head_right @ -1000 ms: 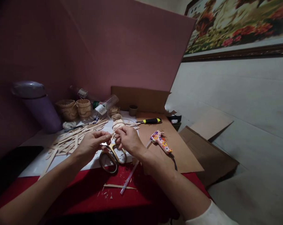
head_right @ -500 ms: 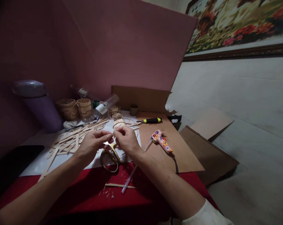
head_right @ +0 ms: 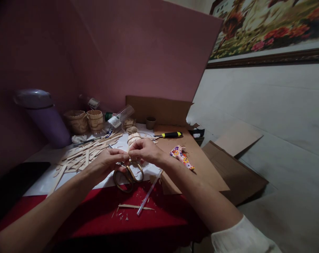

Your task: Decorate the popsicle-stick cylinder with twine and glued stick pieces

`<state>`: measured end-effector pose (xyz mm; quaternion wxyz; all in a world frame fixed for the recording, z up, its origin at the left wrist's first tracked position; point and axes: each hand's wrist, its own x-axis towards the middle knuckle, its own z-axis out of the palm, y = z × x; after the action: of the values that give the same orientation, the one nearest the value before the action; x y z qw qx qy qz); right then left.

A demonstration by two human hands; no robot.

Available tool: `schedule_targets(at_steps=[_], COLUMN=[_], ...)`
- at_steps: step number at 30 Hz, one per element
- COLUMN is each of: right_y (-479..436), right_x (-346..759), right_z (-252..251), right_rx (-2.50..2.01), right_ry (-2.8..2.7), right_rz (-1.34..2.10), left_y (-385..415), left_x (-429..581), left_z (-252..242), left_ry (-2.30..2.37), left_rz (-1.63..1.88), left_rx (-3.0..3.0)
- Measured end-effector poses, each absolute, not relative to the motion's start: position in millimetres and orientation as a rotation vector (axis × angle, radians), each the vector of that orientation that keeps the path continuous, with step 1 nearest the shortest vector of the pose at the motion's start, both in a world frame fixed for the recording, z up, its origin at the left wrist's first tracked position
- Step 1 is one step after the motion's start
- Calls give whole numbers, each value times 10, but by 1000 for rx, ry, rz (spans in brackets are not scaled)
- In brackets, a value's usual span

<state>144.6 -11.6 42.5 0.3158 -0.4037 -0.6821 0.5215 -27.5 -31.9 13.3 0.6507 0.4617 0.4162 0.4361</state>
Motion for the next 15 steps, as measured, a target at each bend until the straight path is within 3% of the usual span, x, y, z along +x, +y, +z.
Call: schedule_targets(at_steps=[15], right_y=[-366], right_x=[1237], right_z=[191], right_rx=[-1125], right_ry=[-1363], right_rz=[1337], left_y=[-282], left_x=[-262], left_z=[112], left_ry=[968], left_rz=[1237], left_rx=[958])
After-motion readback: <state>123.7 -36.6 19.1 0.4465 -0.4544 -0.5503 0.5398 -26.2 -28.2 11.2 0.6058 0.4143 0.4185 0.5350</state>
